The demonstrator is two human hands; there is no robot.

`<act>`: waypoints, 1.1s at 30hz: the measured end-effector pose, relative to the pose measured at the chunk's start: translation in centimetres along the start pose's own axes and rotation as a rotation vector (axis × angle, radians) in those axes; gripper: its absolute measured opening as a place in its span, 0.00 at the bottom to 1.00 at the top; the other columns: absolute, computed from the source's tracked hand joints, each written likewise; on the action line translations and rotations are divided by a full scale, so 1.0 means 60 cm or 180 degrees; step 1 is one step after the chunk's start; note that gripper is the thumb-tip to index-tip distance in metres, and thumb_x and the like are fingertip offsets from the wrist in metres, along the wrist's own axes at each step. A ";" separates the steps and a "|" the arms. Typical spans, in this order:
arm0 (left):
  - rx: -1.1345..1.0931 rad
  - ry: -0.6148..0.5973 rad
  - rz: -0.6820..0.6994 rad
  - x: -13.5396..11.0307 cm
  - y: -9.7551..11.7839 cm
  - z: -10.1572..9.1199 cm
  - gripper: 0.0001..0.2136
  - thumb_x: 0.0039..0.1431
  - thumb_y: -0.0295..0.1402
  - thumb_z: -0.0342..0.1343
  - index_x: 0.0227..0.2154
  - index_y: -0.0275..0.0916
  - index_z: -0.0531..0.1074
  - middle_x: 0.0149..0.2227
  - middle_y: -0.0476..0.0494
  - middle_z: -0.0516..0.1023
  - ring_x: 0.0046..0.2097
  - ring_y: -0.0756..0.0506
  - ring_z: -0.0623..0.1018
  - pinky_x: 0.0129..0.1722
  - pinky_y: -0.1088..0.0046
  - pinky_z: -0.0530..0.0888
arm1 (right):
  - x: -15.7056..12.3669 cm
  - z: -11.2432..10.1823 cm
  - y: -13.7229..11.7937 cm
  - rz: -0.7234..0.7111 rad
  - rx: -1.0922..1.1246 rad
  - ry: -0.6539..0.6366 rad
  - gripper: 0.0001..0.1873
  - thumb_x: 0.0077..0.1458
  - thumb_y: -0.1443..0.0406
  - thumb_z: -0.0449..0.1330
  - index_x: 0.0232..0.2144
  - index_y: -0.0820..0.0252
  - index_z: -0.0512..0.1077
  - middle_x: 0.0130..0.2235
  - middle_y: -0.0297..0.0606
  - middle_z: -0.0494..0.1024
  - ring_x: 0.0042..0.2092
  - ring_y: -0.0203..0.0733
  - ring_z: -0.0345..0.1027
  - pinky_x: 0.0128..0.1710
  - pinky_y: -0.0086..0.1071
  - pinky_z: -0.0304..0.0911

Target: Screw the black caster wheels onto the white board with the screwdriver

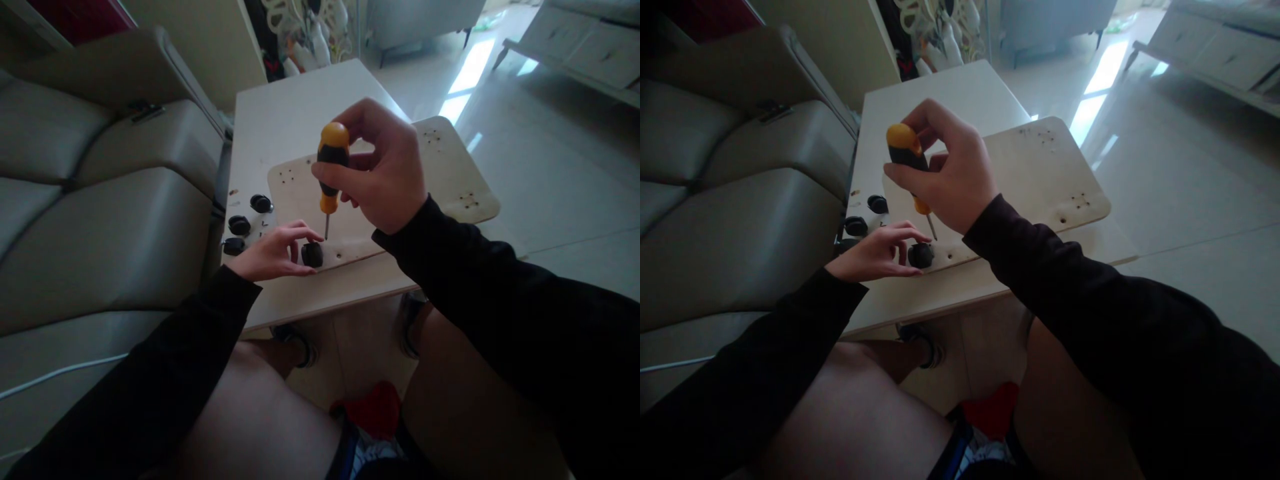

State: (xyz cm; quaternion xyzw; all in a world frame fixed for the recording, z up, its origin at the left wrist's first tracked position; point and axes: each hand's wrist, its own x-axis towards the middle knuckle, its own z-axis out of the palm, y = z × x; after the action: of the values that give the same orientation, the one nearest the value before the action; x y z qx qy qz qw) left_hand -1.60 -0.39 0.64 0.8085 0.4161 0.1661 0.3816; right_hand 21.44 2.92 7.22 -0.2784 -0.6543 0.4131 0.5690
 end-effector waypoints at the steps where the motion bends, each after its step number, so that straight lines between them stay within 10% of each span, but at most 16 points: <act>1: 0.0067 0.0030 0.0030 0.001 -0.001 0.002 0.25 0.51 0.37 0.74 0.52 0.41 0.77 0.47 0.43 0.73 0.29 0.54 0.74 0.26 0.77 0.76 | 0.000 0.000 0.000 0.0001 -0.0021 0.0026 0.21 0.43 0.55 0.76 0.34 0.52 0.70 0.37 0.32 0.74 0.32 0.36 0.69 0.22 0.31 0.62; 33: 0.0182 0.0088 0.0043 -0.012 -0.003 -0.025 0.17 0.52 0.38 0.73 0.43 0.41 0.81 0.45 0.43 0.75 0.28 0.54 0.77 0.27 0.76 0.79 | -0.003 0.011 -0.006 0.0097 -0.0048 -0.0145 0.20 0.46 0.56 0.75 0.35 0.52 0.69 0.38 0.31 0.74 0.31 0.34 0.68 0.19 0.29 0.61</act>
State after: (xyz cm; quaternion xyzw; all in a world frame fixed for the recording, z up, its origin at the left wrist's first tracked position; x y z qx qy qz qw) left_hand -3.02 -0.14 1.51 0.8194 0.4204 0.1679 0.3515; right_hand 20.86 2.45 7.43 -0.2831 -0.6658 0.4231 0.5455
